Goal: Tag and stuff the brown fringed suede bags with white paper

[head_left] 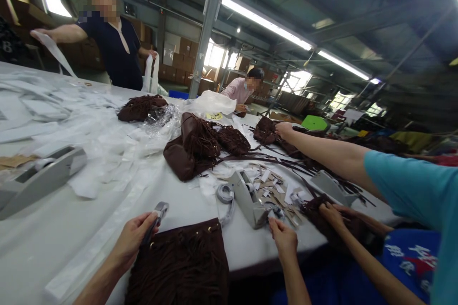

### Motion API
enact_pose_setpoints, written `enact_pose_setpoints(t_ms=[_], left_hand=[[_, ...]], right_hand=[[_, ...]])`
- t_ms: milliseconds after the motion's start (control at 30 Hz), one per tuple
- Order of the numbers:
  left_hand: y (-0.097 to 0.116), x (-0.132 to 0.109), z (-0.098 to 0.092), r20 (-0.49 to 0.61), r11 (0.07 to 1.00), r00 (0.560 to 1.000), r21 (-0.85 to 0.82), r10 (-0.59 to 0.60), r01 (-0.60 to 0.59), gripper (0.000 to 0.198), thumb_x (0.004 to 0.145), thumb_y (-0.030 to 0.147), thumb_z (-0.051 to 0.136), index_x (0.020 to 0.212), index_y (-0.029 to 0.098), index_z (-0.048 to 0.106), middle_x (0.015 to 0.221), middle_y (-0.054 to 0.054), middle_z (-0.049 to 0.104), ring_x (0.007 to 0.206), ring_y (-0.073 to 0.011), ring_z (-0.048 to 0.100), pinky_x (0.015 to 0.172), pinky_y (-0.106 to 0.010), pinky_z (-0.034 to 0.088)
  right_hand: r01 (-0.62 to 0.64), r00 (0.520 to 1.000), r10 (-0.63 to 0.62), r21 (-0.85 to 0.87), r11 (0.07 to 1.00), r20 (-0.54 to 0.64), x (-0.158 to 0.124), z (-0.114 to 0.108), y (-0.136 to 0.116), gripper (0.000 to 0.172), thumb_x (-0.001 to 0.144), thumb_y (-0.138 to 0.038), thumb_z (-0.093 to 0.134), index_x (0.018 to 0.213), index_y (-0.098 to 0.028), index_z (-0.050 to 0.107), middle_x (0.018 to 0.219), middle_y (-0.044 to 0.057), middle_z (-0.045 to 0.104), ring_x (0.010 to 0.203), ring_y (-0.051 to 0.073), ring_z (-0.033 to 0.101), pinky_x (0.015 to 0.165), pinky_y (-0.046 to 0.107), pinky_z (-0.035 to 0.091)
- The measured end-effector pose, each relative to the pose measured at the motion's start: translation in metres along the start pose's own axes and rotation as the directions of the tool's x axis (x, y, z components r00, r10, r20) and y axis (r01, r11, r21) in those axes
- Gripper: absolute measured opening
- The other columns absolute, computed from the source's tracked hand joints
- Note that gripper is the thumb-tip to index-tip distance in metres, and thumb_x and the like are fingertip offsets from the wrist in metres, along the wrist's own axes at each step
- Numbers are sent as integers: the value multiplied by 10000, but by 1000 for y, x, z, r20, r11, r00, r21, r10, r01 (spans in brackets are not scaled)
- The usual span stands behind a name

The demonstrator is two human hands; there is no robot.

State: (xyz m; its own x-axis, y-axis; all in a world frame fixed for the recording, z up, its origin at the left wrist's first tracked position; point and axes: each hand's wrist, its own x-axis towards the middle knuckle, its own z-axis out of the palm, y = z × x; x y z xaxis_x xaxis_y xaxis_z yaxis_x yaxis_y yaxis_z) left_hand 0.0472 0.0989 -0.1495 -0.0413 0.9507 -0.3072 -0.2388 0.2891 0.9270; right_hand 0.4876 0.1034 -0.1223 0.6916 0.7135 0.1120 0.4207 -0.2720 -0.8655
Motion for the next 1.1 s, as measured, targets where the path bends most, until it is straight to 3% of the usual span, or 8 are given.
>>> enact_pose_setpoints(t_ms=[233,333,367,433,533,633,833,1100], left_hand=[[-1,1,3,-30,1000,1000,6,3,-3,508,682,593,670,892,130,673,677,-18,630,622,-141,561,540,-206,435],[6,0,10,5,994,996,61,93,-93,487,722,591,623,842,121,664,601,-2,580,561,-131,527,493,-205,382],[9,0,12,20,989,993,81,121,-122,477,736,588,606,819,121,657,589,4,566,540,-125,512,484,-206,364],[14,-1,15,26,979,986,121,164,-166,460,762,577,574,783,123,643,572,9,550,515,-118,490,474,-209,343],[20,-5,16,15,966,978,153,207,-207,459,777,574,552,747,124,641,568,-2,562,504,-122,477,463,-219,333],[25,-12,16,26,947,962,169,271,-271,481,790,588,525,733,126,646,582,-21,595,520,-136,501,477,-233,346],[28,-16,19,52,920,946,222,321,-324,454,832,571,510,776,143,651,656,-38,652,625,-176,591,540,-257,423],[23,-18,9,11,925,959,263,282,-274,301,895,369,550,1119,171,586,1149,-67,594,961,-219,601,815,-394,533]], right_hand=[[47,994,-70,-237,970,-90,-22,-18,-4,364,651,-510,533,642,-195,715,687,144,703,706,298,612,611,358,427],[153,980,-126,-181,971,155,-59,10,-32,378,663,-530,585,740,-188,725,728,111,712,707,279,629,643,345,467],[217,933,-185,-73,973,307,-77,24,-48,378,680,-531,599,755,-181,721,744,98,712,722,264,637,670,330,482],[295,712,-347,189,937,610,-117,54,-87,355,759,-504,595,816,-175,714,804,78,712,766,230,644,712,292,496],[300,431,-484,386,873,762,-168,94,-141,291,845,-433,569,868,-178,706,850,54,704,804,193,636,743,258,489],[282,324,-543,469,837,775,-188,125,-169,309,865,-427,551,861,-157,702,813,42,692,768,173,620,710,243,482],[410,376,-530,377,831,760,-174,163,-163,369,834,-470,556,741,-144,702,654,16,651,615,144,565,572,220,429],[514,455,-502,243,822,735,-177,168,-164,322,804,-418,569,662,-159,697,606,17,655,582,148,569,560,230,396]])
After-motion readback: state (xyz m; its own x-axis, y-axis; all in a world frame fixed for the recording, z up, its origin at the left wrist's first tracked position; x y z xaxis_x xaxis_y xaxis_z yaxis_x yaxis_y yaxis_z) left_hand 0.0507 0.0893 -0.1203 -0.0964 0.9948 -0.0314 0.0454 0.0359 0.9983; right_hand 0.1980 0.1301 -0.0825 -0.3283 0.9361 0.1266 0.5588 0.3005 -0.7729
